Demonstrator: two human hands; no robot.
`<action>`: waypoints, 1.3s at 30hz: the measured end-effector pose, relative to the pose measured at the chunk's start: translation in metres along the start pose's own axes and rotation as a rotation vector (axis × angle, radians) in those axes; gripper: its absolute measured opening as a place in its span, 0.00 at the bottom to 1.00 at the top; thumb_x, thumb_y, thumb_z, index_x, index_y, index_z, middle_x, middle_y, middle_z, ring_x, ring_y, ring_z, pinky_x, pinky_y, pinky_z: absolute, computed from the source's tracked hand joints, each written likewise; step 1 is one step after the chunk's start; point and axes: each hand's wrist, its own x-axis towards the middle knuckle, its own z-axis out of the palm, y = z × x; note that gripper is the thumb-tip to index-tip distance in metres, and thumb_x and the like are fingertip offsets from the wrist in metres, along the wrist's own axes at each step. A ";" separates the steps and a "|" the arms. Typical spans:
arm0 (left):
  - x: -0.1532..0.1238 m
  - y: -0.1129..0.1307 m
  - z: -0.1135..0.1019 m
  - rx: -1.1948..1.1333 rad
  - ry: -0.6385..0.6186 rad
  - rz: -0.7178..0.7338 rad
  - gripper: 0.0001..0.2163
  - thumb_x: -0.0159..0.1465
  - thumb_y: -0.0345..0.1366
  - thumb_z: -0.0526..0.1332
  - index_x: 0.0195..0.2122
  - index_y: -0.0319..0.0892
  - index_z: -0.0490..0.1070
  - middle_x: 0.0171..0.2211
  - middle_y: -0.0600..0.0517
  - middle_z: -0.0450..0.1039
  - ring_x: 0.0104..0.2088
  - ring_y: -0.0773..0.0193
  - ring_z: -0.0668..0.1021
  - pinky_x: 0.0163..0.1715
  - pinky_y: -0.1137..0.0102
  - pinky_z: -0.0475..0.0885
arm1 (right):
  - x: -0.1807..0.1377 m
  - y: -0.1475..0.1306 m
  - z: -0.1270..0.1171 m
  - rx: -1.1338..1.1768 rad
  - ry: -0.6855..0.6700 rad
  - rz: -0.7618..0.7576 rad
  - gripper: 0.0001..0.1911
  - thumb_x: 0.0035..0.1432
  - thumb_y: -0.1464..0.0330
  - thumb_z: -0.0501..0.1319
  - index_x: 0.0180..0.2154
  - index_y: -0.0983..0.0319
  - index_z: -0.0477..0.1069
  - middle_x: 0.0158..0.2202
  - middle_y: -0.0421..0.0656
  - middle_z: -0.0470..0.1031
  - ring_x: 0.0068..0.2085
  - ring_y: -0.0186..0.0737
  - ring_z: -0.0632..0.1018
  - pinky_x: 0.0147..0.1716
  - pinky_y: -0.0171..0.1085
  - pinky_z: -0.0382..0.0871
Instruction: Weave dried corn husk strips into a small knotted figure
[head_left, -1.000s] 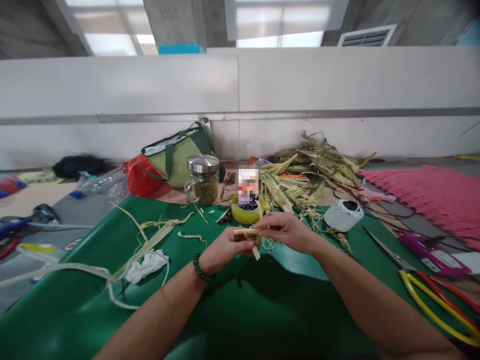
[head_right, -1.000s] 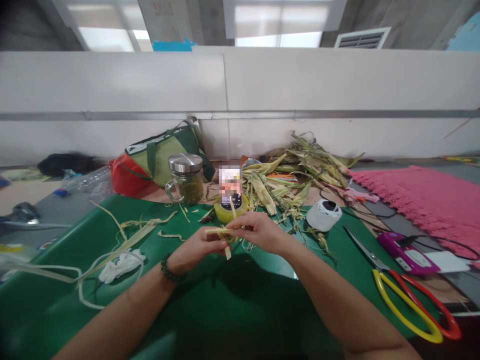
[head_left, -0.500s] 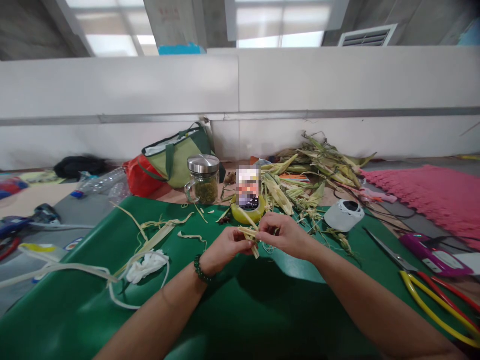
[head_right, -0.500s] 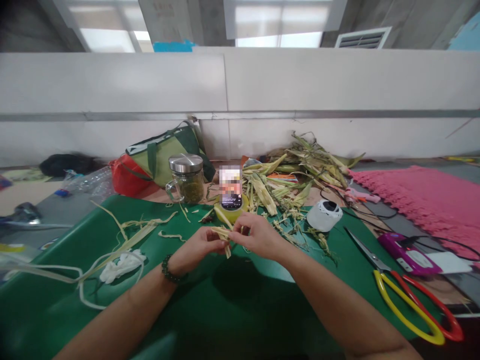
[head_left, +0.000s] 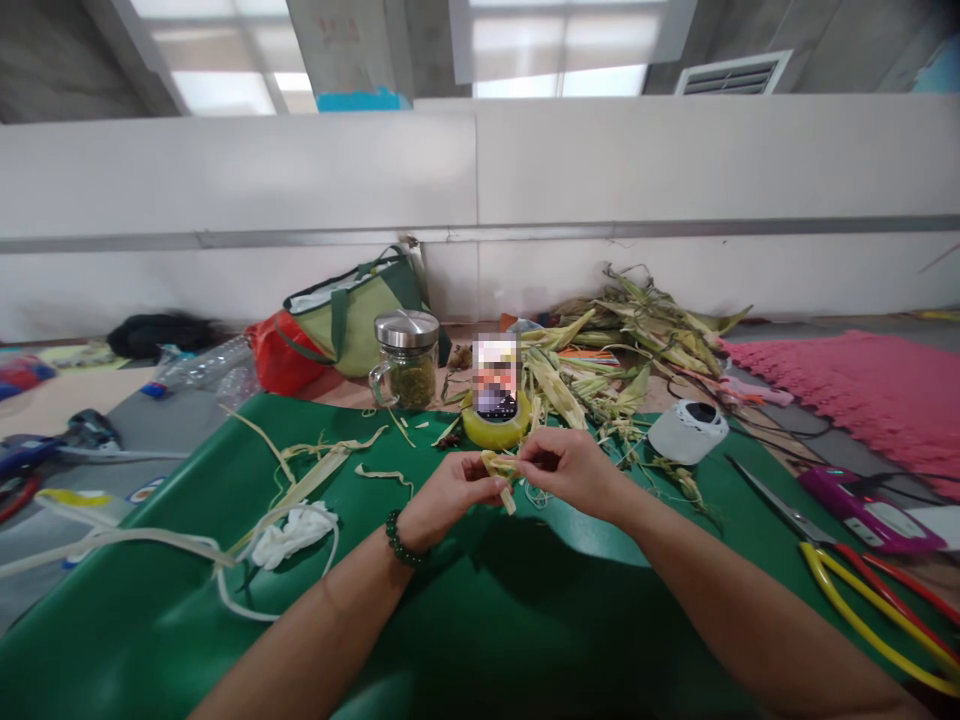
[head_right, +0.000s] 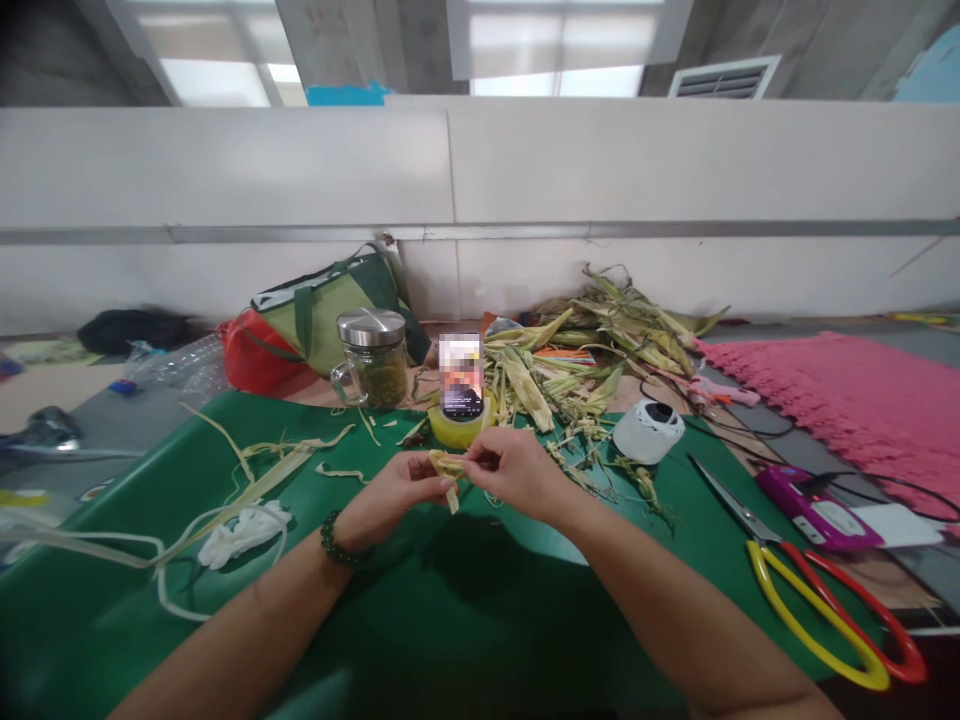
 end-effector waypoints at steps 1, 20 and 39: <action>0.000 0.000 0.000 0.010 -0.004 0.009 0.16 0.44 0.39 0.72 0.31 0.34 0.77 0.26 0.49 0.75 0.26 0.68 0.73 0.28 0.73 0.68 | 0.000 0.000 0.000 -0.020 0.001 -0.008 0.08 0.53 0.69 0.60 0.23 0.63 0.70 0.21 0.38 0.69 0.22 0.30 0.68 0.21 0.29 0.59; -0.003 0.004 0.002 0.040 -0.059 0.115 0.18 0.49 0.38 0.71 0.40 0.37 0.78 0.33 0.47 0.78 0.33 0.62 0.76 0.34 0.70 0.71 | -0.001 -0.001 0.001 0.017 0.079 0.009 0.10 0.51 0.69 0.60 0.20 0.62 0.63 0.17 0.35 0.63 0.19 0.28 0.62 0.19 0.28 0.55; -0.001 -0.004 0.006 0.158 -0.029 0.007 0.06 0.43 0.26 0.59 0.22 0.35 0.74 0.20 0.52 0.74 0.23 0.67 0.73 0.26 0.73 0.68 | -0.004 -0.003 0.015 -0.196 0.060 -0.321 0.11 0.63 0.67 0.56 0.45 0.63 0.69 0.33 0.45 0.73 0.31 0.36 0.74 0.31 0.33 0.68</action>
